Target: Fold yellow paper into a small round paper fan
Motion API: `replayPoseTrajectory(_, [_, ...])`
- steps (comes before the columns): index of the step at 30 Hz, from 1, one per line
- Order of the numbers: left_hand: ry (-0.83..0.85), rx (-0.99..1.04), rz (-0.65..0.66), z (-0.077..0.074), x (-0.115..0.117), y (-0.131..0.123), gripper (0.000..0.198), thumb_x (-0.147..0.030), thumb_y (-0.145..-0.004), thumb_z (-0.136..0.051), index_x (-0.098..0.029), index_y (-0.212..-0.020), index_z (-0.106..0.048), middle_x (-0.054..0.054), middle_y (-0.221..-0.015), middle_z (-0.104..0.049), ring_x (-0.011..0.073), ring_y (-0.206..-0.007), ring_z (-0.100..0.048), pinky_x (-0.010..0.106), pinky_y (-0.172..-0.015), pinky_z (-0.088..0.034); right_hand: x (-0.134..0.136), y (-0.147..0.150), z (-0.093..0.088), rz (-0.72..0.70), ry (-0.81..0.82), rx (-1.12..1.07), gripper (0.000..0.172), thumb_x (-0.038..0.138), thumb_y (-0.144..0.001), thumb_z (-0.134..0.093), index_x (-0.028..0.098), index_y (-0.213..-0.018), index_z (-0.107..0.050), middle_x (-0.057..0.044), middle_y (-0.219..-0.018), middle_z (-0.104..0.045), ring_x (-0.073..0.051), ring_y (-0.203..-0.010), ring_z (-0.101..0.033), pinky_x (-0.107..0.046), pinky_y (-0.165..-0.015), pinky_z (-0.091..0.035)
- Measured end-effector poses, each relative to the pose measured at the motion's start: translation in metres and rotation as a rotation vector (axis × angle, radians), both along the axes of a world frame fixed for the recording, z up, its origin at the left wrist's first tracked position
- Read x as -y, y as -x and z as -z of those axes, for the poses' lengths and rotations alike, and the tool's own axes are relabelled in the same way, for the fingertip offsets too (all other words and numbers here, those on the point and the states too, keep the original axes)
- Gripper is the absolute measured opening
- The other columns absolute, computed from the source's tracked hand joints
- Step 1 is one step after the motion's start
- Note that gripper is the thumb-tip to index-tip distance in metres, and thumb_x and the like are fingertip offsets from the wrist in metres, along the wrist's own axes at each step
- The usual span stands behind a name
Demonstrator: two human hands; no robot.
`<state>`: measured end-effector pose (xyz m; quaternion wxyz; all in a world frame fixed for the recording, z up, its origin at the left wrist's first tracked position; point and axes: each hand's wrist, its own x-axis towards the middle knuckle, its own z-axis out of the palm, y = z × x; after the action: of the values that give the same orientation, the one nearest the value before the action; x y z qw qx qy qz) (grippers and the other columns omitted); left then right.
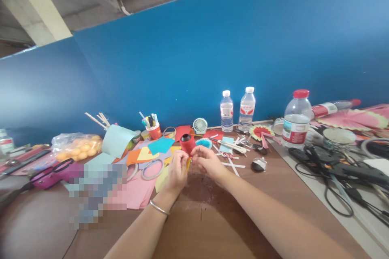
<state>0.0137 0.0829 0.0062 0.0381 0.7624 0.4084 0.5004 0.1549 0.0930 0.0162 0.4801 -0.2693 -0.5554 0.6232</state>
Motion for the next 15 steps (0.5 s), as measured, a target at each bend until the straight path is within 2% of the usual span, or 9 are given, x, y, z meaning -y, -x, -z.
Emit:
replayPoseTrajectory(2, [0.012, 0.012, -0.009, 0.0, 0.0, 0.0, 0.013, -0.016, -0.085, -0.032, -0.018, -0.076, -0.04, 0.002, -0.077, -0.044, 0.0123, -0.073, -0.043, 0.025, -0.068, -0.037, -0.001, -0.001, -0.001, 0.066, -0.048, 0.08, 0.01, 0.019, -0.069, -0.053, 0.02, -0.078, -0.052, 0.007, -0.056, -0.042, -0.005, -0.039, -0.034, -0.019, -0.039, -0.028])
replayPoseTrajectory(5, [0.034, 0.031, -0.026, 0.001, 0.0, -0.002, 0.013, -0.017, -0.086, -0.032, -0.018, -0.076, -0.041, 0.003, -0.077, -0.045, 0.0124, -0.073, -0.044, 0.025, -0.068, -0.037, -0.002, -0.003, -0.002, 0.187, -0.197, 0.204, 0.005, 0.018, -0.067, -0.055, 0.017, -0.072, -0.056, 0.001, -0.064, -0.053, -0.01, -0.057, -0.049, -0.022, -0.053, -0.038])
replayPoseTrajectory(7, [0.066, 0.043, -0.036, 0.0, 0.001, -0.003, 0.014, -0.018, -0.086, -0.032, -0.018, -0.076, -0.041, 0.002, -0.077, -0.046, 0.0126, -0.072, -0.045, 0.025, -0.068, -0.037, -0.003, -0.004, -0.001, 0.233, -0.26, 0.284, 0.005, 0.019, -0.068, -0.054, 0.017, -0.071, -0.058, -0.001, -0.067, -0.057, -0.013, -0.064, -0.053, -0.025, -0.059, -0.04])
replayPoseTrajectory(11, [0.178, 0.046, -0.07, -0.003, 0.002, -0.004, 0.016, -0.022, -0.087, -0.032, -0.018, -0.078, -0.044, 0.002, -0.077, -0.049, 0.0133, -0.074, -0.047, 0.026, -0.068, -0.037, -0.005, -0.008, 0.001, 0.319, -0.364, 0.467, 0.009, 0.022, -0.071, -0.052, 0.018, -0.071, -0.061, -0.001, -0.066, -0.06, -0.014, -0.061, -0.052, -0.024, -0.056, -0.039])
replayPoseTrajectory(15, [0.25, -0.044, -0.104, -0.007, 0.001, -0.002, 0.017, -0.026, -0.086, -0.034, -0.018, -0.081, -0.048, 0.003, -0.08, -0.053, 0.015, -0.076, -0.048, 0.028, -0.07, -0.037, -0.011, -0.016, 0.003, 0.34, -0.469, 0.631, 0.011, 0.022, -0.071, -0.051, 0.018, -0.07, -0.061, 0.001, -0.059, -0.057, -0.011, -0.054, -0.046, -0.022, -0.051, -0.035])
